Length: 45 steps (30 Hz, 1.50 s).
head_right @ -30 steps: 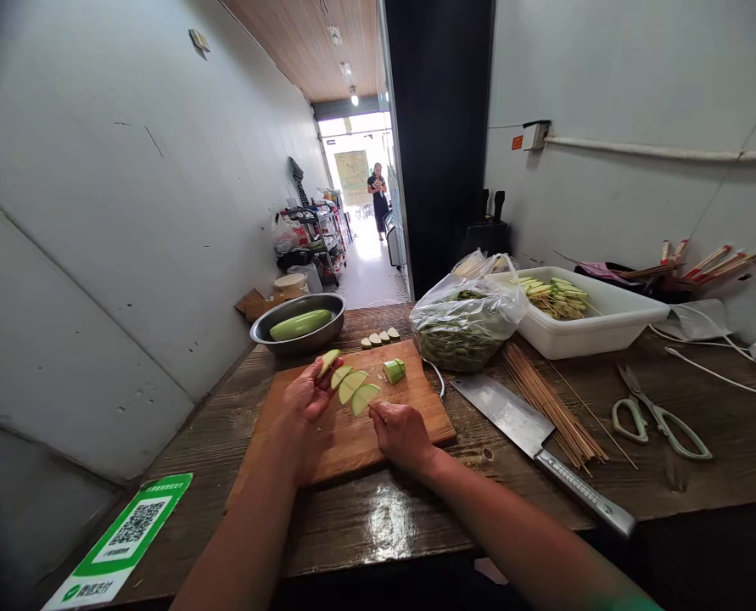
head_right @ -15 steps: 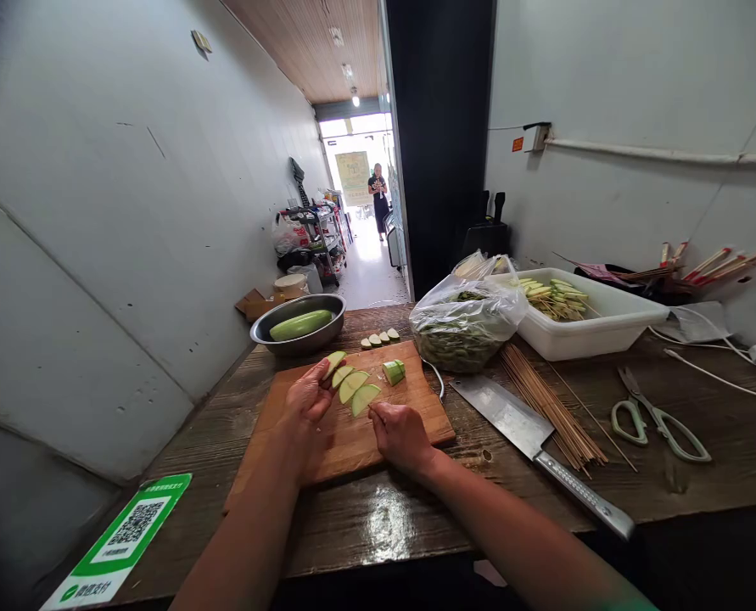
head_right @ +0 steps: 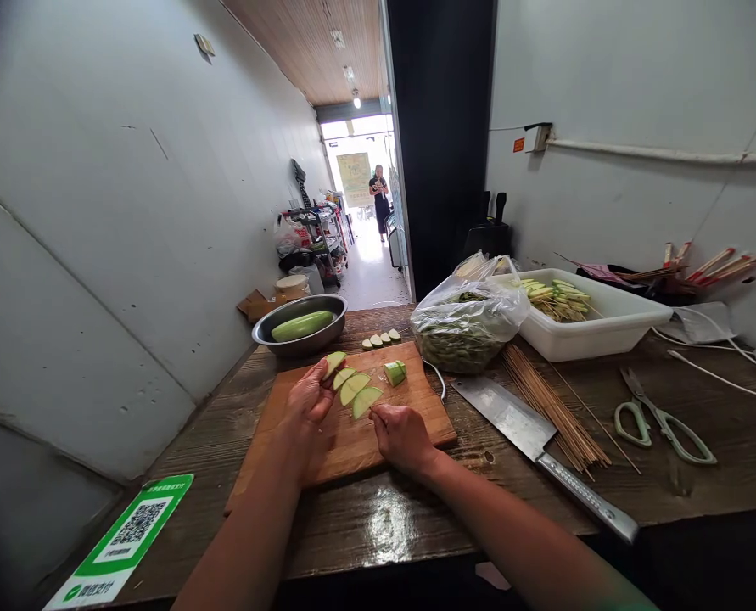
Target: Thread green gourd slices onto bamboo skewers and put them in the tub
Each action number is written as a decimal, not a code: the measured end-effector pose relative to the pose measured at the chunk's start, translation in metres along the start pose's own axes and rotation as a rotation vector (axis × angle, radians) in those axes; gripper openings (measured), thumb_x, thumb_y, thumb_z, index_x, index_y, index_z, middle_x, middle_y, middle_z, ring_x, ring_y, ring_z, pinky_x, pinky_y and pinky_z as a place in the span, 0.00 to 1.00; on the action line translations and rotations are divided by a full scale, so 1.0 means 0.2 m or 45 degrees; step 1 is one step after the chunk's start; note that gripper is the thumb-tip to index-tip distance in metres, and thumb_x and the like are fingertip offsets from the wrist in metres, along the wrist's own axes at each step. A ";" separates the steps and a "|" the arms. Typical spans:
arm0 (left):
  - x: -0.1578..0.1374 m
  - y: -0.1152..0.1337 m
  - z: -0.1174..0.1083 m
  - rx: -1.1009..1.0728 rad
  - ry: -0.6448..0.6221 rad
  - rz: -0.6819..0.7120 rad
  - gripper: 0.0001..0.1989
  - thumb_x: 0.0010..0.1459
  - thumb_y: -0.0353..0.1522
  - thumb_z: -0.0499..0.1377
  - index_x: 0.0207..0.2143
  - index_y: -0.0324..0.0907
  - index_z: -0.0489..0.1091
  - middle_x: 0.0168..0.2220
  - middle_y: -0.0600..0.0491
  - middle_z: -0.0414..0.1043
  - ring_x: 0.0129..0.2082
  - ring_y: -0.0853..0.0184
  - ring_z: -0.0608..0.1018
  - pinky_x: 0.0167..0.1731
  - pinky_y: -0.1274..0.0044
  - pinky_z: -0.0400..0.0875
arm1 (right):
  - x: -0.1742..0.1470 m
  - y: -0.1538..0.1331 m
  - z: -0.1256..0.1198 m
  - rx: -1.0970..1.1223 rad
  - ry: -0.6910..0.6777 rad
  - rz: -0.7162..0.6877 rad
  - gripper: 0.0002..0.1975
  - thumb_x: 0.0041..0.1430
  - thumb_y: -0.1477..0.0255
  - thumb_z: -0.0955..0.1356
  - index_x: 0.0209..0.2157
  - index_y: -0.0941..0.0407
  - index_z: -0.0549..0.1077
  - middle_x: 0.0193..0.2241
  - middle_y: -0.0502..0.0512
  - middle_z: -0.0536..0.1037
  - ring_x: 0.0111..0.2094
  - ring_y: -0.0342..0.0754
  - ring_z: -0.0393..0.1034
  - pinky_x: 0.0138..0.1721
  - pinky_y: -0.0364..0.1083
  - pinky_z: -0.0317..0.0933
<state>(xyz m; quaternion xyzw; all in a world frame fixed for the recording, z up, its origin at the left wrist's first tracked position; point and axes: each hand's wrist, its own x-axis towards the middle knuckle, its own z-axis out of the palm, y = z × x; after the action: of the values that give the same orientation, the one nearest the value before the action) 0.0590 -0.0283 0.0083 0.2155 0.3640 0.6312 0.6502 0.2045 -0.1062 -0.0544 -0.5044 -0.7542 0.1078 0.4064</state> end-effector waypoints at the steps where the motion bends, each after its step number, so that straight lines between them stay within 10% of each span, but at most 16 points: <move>1: 0.00 0.00 0.00 0.022 0.008 0.051 0.05 0.52 0.24 0.57 0.29 0.38 0.71 0.26 0.51 0.74 0.24 0.70 0.74 0.25 0.80 0.71 | 0.00 0.00 0.00 -0.006 -0.001 0.004 0.12 0.59 0.74 0.59 0.31 0.57 0.73 0.28 0.55 0.78 0.31 0.45 0.72 0.32 0.39 0.59; 45: 0.03 -0.04 -0.01 0.036 -0.019 0.169 0.06 0.50 0.22 0.57 0.30 0.35 0.73 0.26 0.50 0.74 0.25 0.71 0.75 0.28 0.80 0.71 | 0.00 -0.01 -0.02 -0.013 -0.001 0.045 0.12 0.57 0.74 0.59 0.29 0.56 0.73 0.26 0.54 0.78 0.28 0.45 0.71 0.29 0.39 0.57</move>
<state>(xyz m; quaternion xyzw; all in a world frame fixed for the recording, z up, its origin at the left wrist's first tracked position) 0.0629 -0.0244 -0.0004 0.2532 0.3530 0.6659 0.6065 0.2061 -0.1079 -0.0517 -0.5198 -0.7458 0.1114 0.4015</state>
